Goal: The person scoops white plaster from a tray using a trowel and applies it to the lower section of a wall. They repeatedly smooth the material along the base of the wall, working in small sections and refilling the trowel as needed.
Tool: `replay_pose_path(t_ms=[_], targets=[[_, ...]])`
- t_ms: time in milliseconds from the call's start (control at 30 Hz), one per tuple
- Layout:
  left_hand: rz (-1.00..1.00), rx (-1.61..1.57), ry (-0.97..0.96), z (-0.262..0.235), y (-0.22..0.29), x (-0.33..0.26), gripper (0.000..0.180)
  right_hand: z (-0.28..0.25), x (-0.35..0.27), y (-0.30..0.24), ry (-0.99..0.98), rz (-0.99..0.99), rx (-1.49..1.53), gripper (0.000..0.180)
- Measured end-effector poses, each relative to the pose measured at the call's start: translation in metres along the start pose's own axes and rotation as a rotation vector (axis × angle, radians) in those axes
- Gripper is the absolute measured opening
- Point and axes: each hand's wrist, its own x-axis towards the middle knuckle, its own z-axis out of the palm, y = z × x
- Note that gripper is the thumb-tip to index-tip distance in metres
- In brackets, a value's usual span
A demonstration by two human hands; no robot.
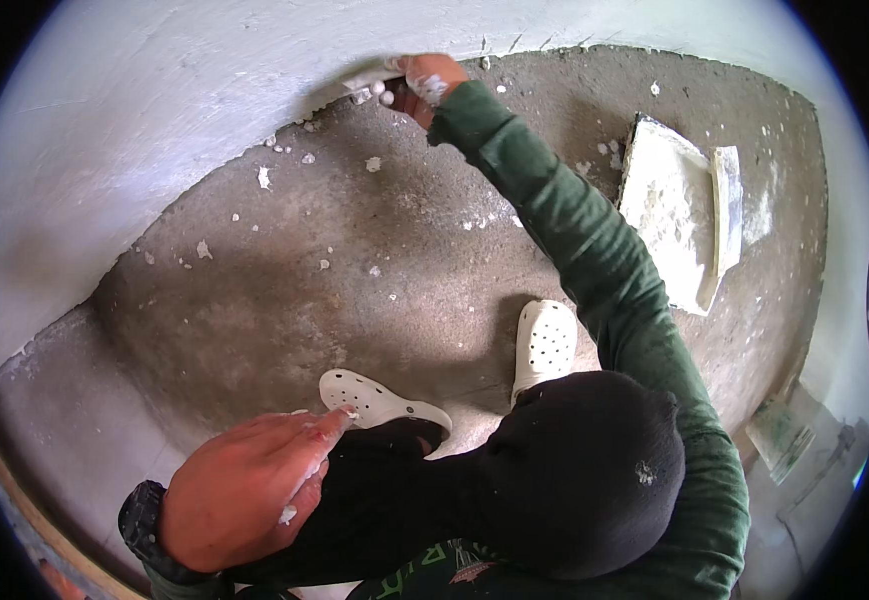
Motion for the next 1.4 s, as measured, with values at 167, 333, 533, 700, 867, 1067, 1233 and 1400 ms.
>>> replay_pose_path(t_ms=[167,333,533,700,867,1067,1233,1400], targets=[[-0.007,0.013,0.0,-0.005,-0.002,0.002,0.05,-0.008,-0.115,-0.095,-0.237,0.088,0.245,0.031],[0.017,0.076,-0.044,-0.012,0.014,0.015,0.049,-0.095,-0.216,-0.12,0.294,-0.344,-0.924,0.047],[-0.102,0.121,-0.018,-0.004,0.029,0.025,0.038,-0.208,-0.321,-0.129,0.884,-0.092,-1.183,0.029],[-0.09,0.146,0.002,-0.008,0.051,0.042,0.038,-0.254,-0.346,-0.068,0.972,-0.136,-0.978,0.039],[-0.082,0.187,0.029,-0.002,0.06,0.039,0.038,-0.25,-0.329,-0.047,1.033,0.019,-1.167,0.04],[-0.109,0.173,0.045,0.002,0.068,0.035,0.04,-0.242,-0.324,-0.035,0.82,0.078,-1.283,0.02],[-0.09,0.181,0.056,0.005,0.07,0.035,0.04,-0.236,-0.329,-0.02,0.846,0.005,-1.282,0.014],[-0.089,0.181,0.057,0.005,0.07,0.034,0.04,-0.221,-0.323,-0.012,0.828,-0.055,-1.166,0.012]])
